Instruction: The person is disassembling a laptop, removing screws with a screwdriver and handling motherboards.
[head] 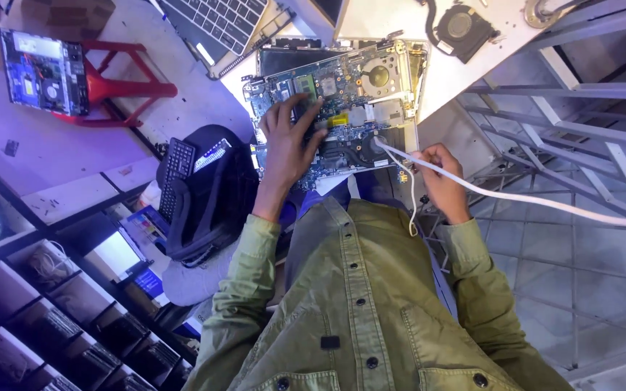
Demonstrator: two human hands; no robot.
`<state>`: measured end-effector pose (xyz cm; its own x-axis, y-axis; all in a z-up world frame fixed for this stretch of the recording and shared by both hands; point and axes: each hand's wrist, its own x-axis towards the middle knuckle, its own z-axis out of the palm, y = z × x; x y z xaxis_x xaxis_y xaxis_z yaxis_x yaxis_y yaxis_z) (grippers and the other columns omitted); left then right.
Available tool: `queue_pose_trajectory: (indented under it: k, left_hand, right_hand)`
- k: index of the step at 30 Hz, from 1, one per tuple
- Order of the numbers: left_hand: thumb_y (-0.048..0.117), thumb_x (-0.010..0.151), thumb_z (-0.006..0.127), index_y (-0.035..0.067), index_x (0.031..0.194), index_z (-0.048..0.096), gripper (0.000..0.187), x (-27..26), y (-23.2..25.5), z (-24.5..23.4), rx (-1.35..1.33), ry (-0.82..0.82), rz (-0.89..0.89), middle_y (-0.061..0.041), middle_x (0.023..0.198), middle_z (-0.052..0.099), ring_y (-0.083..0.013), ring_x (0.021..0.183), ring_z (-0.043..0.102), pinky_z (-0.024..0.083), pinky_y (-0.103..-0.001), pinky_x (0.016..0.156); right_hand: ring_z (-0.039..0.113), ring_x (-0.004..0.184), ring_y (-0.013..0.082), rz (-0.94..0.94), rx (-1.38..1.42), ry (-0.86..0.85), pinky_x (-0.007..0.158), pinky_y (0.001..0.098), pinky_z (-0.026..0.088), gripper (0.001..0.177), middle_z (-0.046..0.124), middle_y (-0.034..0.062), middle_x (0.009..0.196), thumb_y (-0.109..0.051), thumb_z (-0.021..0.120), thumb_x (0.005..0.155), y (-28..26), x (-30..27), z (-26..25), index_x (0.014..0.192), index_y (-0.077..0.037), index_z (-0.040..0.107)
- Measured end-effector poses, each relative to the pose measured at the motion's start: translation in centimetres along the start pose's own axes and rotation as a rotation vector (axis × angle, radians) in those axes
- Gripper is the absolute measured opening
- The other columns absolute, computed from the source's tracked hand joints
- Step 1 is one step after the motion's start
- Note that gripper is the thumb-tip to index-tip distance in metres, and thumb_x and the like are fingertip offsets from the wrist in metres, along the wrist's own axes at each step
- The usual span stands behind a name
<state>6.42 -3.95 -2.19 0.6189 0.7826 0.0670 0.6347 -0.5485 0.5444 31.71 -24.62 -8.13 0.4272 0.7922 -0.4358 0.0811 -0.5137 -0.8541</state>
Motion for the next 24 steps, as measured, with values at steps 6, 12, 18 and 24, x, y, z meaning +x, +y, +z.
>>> queue_pose_trajectory:
  k: [6, 12, 18, 24]
  left_hand:
    - [0.032, 0.098, 0.072, 0.027, 0.144, 0.061, 0.047, 1.4, -1.4, 2.8, 0.017, 0.020, -0.009, -0.004, 0.144, 0.048, -0.0303, 0.129, 0.043, 0.029, -0.053, 0.109]
    - [0.030, 0.099, 0.073, 0.027, 0.142, 0.063, 0.044, 1.1, -1.2, 3.1, 0.026, 0.051, -0.024, -0.005, 0.142, 0.049, -0.0297, 0.131, 0.042, 0.029, -0.053, 0.110]
    - [0.030, 0.098, 0.072, 0.028, 0.139, 0.065, 0.042, 0.7, -1.7, 4.0, 0.001, 0.122, -0.009, -0.003, 0.144, 0.050, -0.0283, 0.135, 0.041, 0.030, -0.052, 0.110]
    - [0.025, 0.101, 0.069, 0.022, 0.127, 0.070, 0.026, -1.6, -0.6, 3.7, -0.074, 0.204, 0.071, -0.002, 0.139, 0.059, -0.0281, 0.137, 0.047, 0.030, -0.051, 0.109]
  right_hand:
    - [0.061, 0.070, 0.0183, -0.010, -0.010, 0.004, 0.066, 0.0315, 0.042, 0.014, 0.069, 0.0137, 0.080, -0.014, 0.063, 0.110, -1.6, -0.3, -0.3, 0.102, -0.003, 0.064]
    - [0.061, 0.071, 0.0182, -0.023, -0.044, 0.003, 0.063, 0.0302, 0.040, 0.018, 0.068, 0.0143, 0.079, -0.017, 0.061, 0.111, -1.0, -0.2, -0.2, 0.102, -0.002, 0.064]
    - [0.054, 0.062, 0.0141, -0.070, -0.105, -0.003, 0.061, 0.0274, 0.040, 0.019, 0.068, 0.0104, 0.077, -0.023, 0.062, 0.112, -0.6, 0.6, -0.4, 0.102, -0.006, 0.065]
    - [0.053, 0.060, 0.0168, -0.173, -0.086, 0.033, 0.061, 0.0305, 0.041, 0.024, 0.067, 0.0118, 0.075, -0.020, 0.057, 0.114, 2.8, 1.0, -0.8, 0.101, -0.003, 0.064]
